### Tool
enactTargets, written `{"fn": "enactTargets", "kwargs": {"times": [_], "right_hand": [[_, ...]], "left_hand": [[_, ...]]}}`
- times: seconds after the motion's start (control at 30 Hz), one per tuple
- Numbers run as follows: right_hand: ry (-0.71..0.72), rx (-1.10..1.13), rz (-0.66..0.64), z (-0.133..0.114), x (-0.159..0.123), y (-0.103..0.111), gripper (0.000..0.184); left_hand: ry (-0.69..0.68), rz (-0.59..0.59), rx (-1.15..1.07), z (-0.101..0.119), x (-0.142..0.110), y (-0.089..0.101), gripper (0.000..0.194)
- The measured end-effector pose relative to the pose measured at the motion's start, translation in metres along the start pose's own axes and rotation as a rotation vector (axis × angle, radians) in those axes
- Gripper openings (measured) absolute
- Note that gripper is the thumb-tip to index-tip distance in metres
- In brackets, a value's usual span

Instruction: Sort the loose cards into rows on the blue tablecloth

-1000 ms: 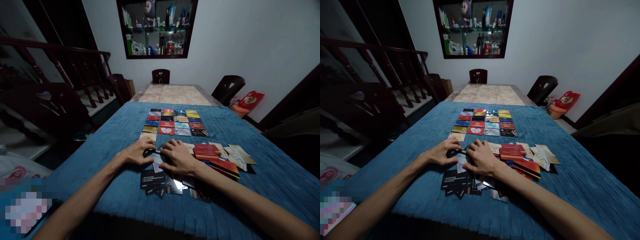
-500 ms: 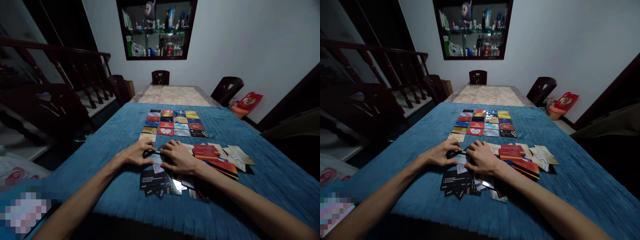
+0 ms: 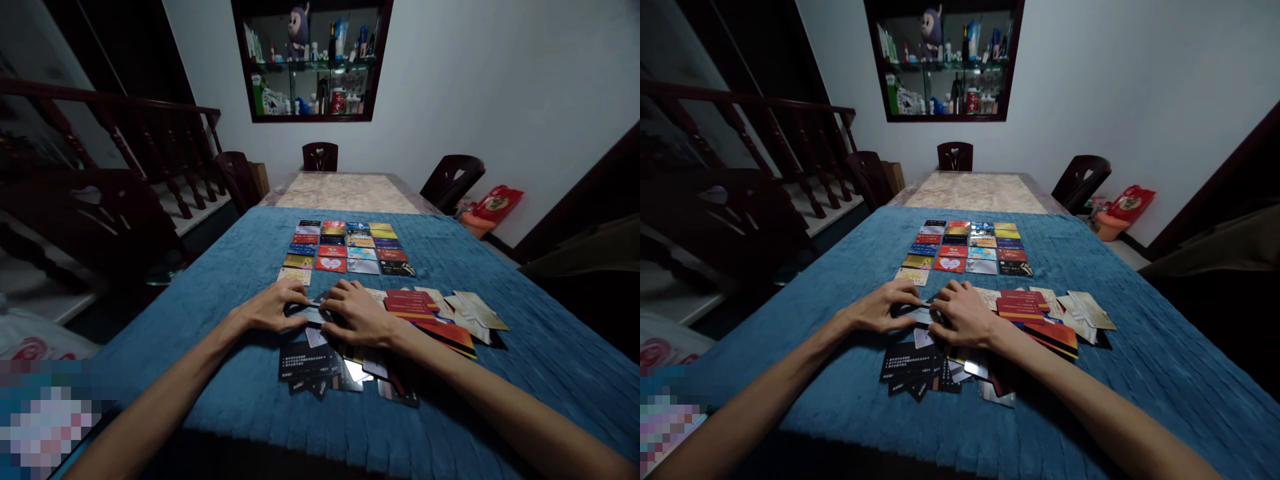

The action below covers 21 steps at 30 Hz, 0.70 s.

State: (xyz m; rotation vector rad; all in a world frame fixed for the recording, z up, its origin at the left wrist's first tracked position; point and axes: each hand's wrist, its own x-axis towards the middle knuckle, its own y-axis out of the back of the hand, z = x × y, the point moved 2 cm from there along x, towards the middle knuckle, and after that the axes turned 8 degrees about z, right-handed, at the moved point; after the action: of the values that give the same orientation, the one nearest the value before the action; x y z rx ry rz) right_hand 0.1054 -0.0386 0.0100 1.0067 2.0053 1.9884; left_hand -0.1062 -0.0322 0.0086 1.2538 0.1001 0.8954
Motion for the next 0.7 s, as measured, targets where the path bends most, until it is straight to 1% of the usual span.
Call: {"fn": "enactTargets", "kwargs": {"times": [0.13, 0.23, 0.33, 0.43, 0.57, 0.7], "right_hand": [[0.018, 0.003, 0.039, 0.002, 0.001, -0.001, 0.028], [0.021, 0.002, 0.060, 0.003, 0.001, -0.003, 0.021], [-0.017, -0.005, 0.081, 0.005, 0.002, -0.006, 0.017], [-0.077, -0.002, 0.108, 0.009, 0.003, -0.009, 0.015], [-0.142, 0.051, 0.154, 0.014, 0.002, -0.009, 0.019], [-0.190, 0.088, 0.154, 0.014, 0.001, -0.007, 0.023]], "left_hand": [[-0.015, 0.036, -0.030, 0.001, 0.001, 0.002, 0.019], [-0.038, 0.085, -0.043, 0.003, 0.003, 0.004, 0.022], [-0.041, 0.146, -0.039, 0.002, 0.005, 0.005, 0.029], [-0.004, 0.198, -0.028, -0.002, 0.005, 0.004, 0.029], [0.055, 0.224, -0.027, -0.007, 0.003, 0.002, 0.021], [0.047, 0.274, -0.058, -0.009, 0.002, -0.001, 0.018]]}}
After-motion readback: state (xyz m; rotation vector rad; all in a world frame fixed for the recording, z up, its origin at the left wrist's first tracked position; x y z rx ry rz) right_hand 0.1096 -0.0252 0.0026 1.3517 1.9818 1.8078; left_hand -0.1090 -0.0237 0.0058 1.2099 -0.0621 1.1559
